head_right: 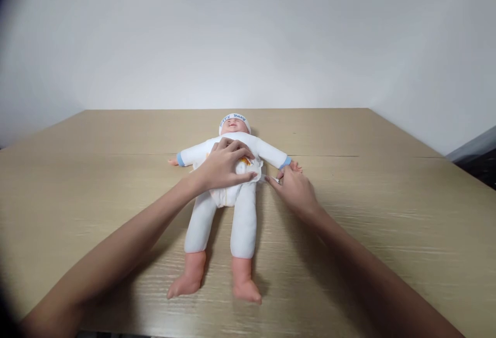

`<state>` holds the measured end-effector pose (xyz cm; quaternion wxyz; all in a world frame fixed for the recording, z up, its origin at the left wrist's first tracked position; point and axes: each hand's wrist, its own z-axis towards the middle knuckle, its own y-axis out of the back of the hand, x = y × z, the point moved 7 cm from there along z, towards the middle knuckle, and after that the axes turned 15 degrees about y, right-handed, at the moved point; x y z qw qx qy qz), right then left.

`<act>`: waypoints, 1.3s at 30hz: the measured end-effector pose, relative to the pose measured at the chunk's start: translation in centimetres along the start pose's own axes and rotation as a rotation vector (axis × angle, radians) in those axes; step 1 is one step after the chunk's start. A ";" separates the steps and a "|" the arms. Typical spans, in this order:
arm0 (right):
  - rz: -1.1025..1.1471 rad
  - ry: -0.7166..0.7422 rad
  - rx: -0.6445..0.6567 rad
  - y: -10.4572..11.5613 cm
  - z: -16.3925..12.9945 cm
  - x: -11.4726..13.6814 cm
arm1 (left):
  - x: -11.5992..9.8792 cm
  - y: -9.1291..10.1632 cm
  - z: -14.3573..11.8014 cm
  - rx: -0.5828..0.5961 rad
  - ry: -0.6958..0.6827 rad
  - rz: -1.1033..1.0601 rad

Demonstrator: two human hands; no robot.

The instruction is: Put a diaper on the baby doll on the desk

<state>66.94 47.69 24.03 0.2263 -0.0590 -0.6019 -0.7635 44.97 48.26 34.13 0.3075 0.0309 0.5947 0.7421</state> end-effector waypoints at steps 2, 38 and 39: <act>0.048 -0.027 0.033 -0.3 0.1 -0.3 | -0.2 0.1 -0.1 -0.002 0.009 0.032; 0.212 0.635 -0.370 4.4 -0.9 13.6 | 12.4 1.4 -8.5 -0.122 0.228 -0.346; 0.219 0.636 -0.399 4.9 -0.5 14.5 | 13.1 1.4 -9.0 -0.145 0.264 -0.264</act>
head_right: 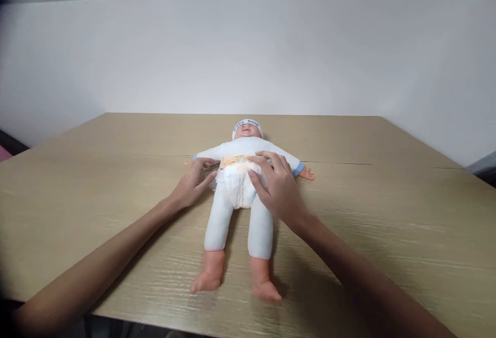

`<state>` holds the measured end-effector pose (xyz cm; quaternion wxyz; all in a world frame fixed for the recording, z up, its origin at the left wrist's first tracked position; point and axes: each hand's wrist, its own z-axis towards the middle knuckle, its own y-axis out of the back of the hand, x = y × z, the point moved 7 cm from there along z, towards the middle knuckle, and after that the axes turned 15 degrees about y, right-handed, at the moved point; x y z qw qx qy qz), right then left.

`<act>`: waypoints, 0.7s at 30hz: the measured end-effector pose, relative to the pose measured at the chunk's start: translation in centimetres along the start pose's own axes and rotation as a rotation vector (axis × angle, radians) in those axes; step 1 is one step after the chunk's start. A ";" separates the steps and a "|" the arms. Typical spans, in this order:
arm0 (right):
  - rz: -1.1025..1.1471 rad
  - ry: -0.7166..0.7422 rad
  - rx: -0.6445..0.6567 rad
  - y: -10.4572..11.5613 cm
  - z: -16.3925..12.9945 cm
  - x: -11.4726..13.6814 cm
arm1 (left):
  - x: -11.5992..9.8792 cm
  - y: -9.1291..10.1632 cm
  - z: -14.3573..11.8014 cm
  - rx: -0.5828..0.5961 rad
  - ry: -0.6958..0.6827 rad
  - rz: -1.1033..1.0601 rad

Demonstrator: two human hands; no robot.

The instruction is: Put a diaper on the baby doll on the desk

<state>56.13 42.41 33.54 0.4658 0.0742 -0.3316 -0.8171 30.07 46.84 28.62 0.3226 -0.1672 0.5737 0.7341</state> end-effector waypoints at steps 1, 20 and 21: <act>0.007 0.006 -0.011 -0.3 1.1 0.5 | 0.6 0.2 -0.2 -0.027 0.033 0.085; 0.003 -0.224 0.413 -5.9 6.3 0.3 | -3.3 -0.4 4.8 0.377 0.299 -0.541; 0.008 -0.222 0.421 -5.9 6.4 0.1 | -4.0 -1.1 4.9 0.408 0.274 -0.575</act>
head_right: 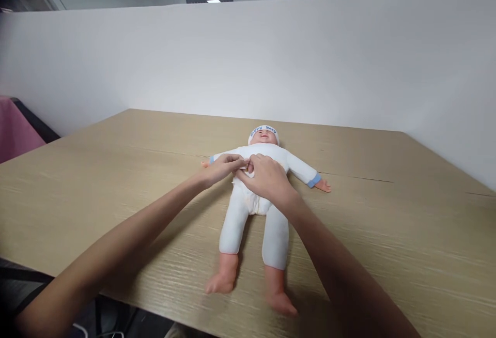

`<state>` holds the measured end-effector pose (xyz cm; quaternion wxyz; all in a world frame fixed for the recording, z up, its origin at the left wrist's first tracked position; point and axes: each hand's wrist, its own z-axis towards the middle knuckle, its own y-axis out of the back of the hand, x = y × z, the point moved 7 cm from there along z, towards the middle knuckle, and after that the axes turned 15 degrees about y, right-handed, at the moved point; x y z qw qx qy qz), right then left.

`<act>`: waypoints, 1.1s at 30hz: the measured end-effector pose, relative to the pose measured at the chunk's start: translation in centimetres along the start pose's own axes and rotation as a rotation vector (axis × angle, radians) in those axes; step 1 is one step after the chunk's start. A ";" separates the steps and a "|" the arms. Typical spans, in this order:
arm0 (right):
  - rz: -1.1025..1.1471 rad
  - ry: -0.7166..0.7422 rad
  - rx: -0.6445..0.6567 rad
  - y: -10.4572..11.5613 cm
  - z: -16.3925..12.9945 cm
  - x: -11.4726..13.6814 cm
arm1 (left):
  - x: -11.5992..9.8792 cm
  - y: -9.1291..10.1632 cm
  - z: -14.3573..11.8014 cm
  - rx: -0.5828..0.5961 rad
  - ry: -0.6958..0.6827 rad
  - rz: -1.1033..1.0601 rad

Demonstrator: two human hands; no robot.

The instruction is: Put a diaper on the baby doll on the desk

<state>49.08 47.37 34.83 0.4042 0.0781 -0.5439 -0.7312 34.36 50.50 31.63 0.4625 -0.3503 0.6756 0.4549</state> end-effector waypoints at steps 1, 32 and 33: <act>-0.002 0.000 0.004 0.0 0.1 -0.2 | -0.1 -0.7 0.3 0.028 -0.022 -0.035; 0.136 -0.033 -0.105 0.2 -14.0 0.6 | 0.8 -6.7 -12.0 -0.085 -0.253 0.772; 0.128 -0.065 -0.118 0.2 -13.7 0.0 | 1.0 -6.4 -11.5 -0.122 -0.232 0.760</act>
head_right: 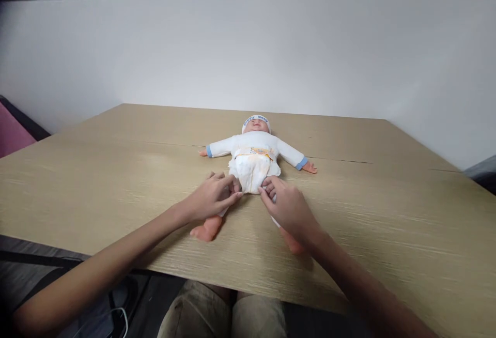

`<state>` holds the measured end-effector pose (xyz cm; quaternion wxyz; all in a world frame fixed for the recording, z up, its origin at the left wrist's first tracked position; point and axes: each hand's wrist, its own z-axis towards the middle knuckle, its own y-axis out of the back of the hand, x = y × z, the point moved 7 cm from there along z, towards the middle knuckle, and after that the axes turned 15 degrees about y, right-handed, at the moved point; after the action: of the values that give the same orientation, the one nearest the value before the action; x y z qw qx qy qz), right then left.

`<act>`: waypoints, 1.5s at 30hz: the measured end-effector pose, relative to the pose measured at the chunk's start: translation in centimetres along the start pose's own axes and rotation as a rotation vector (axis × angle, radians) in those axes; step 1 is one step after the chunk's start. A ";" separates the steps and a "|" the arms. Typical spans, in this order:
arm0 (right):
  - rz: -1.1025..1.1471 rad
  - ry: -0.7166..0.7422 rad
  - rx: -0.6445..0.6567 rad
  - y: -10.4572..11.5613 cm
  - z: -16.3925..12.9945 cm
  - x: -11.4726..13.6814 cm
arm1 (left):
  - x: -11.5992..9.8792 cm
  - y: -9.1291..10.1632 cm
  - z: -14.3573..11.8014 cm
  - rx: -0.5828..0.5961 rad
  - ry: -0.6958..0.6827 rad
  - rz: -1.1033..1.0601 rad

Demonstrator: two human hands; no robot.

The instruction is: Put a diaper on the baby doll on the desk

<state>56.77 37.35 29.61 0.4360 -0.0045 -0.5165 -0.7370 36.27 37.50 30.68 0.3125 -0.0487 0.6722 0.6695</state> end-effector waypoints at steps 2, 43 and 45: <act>0.000 -0.034 0.008 -0.2 0.9 -0.5 | 0.5 -0.2 1.1 -0.036 0.054 -0.034; 0.227 -0.317 -0.092 0.5 -0.6 -2.0 | 4.5 -1.7 2.1 -0.017 0.420 -0.740; 0.184 -0.269 -0.065 0.3 -0.3 -1.5 | 3.8 -1.5 2.1 0.013 0.359 -0.644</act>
<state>57.98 38.05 29.04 0.4280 -0.1646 -0.5438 -0.7029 34.71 40.66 27.67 0.3845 -0.3725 0.6708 0.5132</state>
